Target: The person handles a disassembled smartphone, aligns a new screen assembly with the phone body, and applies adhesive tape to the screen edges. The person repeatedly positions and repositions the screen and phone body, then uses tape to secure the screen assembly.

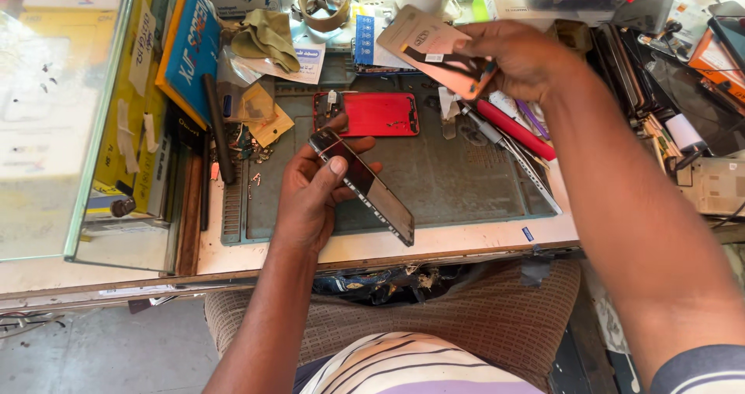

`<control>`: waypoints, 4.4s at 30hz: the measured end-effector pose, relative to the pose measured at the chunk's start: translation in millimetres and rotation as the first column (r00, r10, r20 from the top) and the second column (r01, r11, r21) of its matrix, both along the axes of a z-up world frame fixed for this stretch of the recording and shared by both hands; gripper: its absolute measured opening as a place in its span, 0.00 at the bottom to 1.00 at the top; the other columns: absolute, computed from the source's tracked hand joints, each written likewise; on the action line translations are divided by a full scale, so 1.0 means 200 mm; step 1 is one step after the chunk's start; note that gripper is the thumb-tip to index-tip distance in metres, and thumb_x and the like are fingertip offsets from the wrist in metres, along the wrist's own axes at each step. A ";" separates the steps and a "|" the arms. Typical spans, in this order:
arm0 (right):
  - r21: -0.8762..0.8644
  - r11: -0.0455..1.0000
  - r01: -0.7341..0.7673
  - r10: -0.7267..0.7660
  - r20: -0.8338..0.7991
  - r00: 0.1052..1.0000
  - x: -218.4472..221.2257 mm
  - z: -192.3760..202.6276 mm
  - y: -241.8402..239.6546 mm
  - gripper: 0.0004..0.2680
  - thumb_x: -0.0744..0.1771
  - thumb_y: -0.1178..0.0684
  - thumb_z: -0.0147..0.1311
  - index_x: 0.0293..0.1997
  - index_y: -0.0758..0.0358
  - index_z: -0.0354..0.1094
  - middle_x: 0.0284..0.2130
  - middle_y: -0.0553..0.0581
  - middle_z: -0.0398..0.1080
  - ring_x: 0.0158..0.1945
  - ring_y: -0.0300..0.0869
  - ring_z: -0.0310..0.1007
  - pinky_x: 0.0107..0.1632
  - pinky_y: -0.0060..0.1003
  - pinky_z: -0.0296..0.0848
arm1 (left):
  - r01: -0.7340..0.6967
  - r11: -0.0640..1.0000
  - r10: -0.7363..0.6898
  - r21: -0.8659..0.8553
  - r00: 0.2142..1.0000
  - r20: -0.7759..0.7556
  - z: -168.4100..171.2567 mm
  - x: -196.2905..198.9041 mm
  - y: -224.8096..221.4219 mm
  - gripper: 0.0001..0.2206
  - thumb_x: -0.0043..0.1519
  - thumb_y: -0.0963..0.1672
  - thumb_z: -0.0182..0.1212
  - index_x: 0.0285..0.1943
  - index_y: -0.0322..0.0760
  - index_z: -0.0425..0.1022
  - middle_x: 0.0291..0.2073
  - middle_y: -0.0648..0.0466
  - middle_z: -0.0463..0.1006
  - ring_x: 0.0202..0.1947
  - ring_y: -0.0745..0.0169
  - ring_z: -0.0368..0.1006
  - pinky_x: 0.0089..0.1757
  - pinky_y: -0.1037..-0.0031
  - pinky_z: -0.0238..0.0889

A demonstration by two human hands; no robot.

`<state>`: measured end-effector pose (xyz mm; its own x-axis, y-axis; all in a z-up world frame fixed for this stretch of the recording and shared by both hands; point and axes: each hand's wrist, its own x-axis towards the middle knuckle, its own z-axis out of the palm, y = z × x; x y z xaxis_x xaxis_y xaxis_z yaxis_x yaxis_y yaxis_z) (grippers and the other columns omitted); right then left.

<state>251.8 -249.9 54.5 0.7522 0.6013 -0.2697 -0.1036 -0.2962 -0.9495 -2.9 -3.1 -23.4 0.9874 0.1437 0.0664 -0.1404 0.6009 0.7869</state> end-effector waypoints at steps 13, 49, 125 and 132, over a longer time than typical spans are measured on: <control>-0.104 0.992 0.074 -0.057 0.159 0.986 0.06 0.08 0.16 0.15 0.69 0.56 0.53 0.64 0.65 0.69 0.41 0.54 0.78 0.36 0.32 0.75 0.32 0.30 0.74 | 0.018 0.997 -0.018 0.072 1.000 -0.006 -0.02 0.01 -0.01 0.35 0.60 0.44 0.70 0.75 0.40 0.54 0.69 0.42 0.69 0.66 0.51 0.69 0.62 0.61 0.64; 0.307 0.900 0.310 -0.292 -0.104 0.951 -0.88 -0.29 -0.54 0.16 0.68 0.55 0.56 0.63 0.68 0.67 0.44 0.58 0.77 0.45 0.40 0.76 0.47 0.35 0.76 | -0.078 -0.111 0.185 0.991 0.978 0.098 0.15 -0.16 0.19 0.40 0.41 0.53 0.80 0.64 0.36 0.72 0.54 0.45 0.70 0.58 0.42 0.60 0.52 0.51 0.53; -0.379 0.922 0.078 0.346 0.898 0.271 -1.53 0.00 -0.37 0.08 0.59 0.58 0.67 0.38 0.61 0.79 0.31 0.52 0.75 0.31 0.43 0.76 0.32 0.38 0.74 | 0.582 0.551 -0.457 0.598 0.810 -0.366 0.27 -0.23 -0.50 0.14 0.65 0.46 0.56 0.46 0.28 0.79 0.32 0.50 0.84 0.31 0.67 0.82 0.30 0.75 0.80; -0.361 0.928 0.088 0.321 0.898 0.302 -1.53 -0.02 -0.35 0.07 0.60 0.56 0.68 0.36 0.62 0.76 0.31 0.53 0.74 0.31 0.44 0.77 0.32 0.38 0.75 | 0.588 0.497 -0.457 0.638 0.802 -0.384 0.26 -0.23 -0.51 0.14 0.65 0.46 0.56 0.39 0.27 0.79 0.26 0.51 0.82 0.24 0.66 0.81 0.27 0.74 0.75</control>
